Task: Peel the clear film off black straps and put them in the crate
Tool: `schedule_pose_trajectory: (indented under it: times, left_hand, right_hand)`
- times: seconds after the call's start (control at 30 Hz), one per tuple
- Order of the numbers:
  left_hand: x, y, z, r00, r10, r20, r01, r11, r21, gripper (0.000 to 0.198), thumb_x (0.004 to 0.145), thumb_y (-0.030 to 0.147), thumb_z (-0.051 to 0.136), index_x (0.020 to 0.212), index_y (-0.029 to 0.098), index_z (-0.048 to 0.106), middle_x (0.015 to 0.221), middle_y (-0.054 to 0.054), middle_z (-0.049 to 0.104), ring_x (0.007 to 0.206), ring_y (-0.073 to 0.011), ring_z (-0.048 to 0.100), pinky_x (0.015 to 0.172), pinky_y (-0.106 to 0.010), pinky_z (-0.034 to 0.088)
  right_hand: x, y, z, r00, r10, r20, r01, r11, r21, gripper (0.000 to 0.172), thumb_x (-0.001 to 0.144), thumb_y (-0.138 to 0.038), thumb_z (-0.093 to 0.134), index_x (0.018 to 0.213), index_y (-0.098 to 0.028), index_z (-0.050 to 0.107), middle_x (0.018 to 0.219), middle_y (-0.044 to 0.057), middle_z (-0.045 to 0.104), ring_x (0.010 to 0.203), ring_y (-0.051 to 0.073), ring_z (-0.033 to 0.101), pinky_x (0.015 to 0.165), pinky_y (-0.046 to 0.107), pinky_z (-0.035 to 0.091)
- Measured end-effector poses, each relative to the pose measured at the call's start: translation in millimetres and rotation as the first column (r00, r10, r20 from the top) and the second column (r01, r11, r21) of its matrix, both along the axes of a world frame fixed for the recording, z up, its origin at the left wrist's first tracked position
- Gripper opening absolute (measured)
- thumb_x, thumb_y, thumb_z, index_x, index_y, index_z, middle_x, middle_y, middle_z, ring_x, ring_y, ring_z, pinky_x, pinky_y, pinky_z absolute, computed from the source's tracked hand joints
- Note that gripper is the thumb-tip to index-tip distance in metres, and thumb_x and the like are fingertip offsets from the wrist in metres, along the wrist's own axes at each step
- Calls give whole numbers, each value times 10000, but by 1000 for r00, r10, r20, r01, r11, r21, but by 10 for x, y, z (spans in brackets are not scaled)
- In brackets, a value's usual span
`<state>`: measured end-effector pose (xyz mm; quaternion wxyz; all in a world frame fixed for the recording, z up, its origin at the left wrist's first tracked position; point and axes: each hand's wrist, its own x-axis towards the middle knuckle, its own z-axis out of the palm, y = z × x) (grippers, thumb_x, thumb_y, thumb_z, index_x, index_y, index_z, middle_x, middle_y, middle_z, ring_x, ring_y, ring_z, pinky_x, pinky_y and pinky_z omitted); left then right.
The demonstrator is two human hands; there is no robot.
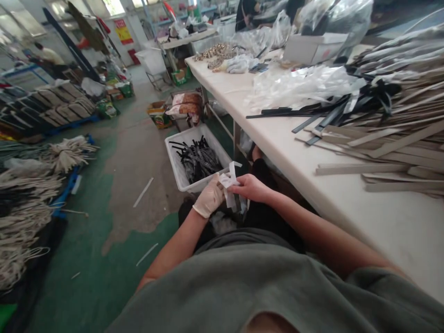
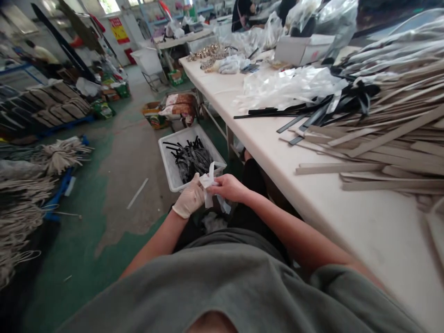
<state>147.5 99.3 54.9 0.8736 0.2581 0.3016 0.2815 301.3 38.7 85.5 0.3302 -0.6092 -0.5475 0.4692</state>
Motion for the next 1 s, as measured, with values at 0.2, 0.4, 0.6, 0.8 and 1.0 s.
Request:
schedule_pose_trajectory:
  times: [0.2, 0.4, 0.6, 0.8, 1.0]
  left_hand:
    - [-182, 49, 20, 979, 134, -157, -107, 980, 169, 284, 769, 342, 748, 936, 119, 693, 735, -48, 708, 671, -151, 672, 668, -254, 522]
    - [-201, -138, -4, 963, -98, -251, 166, 950, 266, 425, 643, 432, 829, 889, 105, 715, 624, -25, 668, 539, -114, 588, 576, -231, 460]
    - [-215, -288, -245, 943, -124, -310, 202, 951, 234, 436, 585, 381, 866, 899, 110, 732, 695, -18, 668, 599, -100, 574, 623, -231, 425]
    - [-336, -378, -409, 899, -192, -393, 267, 953, 146, 466, 574, 419, 859, 921, 131, 742, 739, -24, 657, 583, -85, 516, 576, -221, 351]
    - [-331, -470, -349, 779, -310, -545, 514, 814, 272, 489, 664, 506, 765, 957, 115, 768, 823, -78, 689, 667, -132, 509, 619, -251, 349]
  right_hand:
    - [-57, -103, -391, 915, -220, -337, 175, 972, -157, 559, 748, -683, 605, 779, -128, 668, 538, -2, 551, 447, 86, 487, 448, 205, 397]
    - [-118, 52, -404, 843, -199, -500, 92, 969, -229, 503, 685, -631, 707, 736, -136, 638, 665, 32, 619, 571, 118, 562, 558, 244, 480]
    - [-222, 267, -264, 908, -232, -348, 236, 971, -31, 371, 610, -463, 767, 640, -141, 585, 560, -51, 491, 525, 68, 384, 504, 224, 313]
    - [-46, 433, -297, 920, -256, -297, 294, 952, 88, 318, 656, -444, 703, 693, -138, 624, 600, -35, 518, 583, 92, 420, 578, 251, 339]
    - [-44, 380, -261, 956, -240, -167, 261, 959, 113, 342, 709, -475, 676, 650, -157, 564, 571, -51, 450, 576, 87, 382, 560, 236, 326]
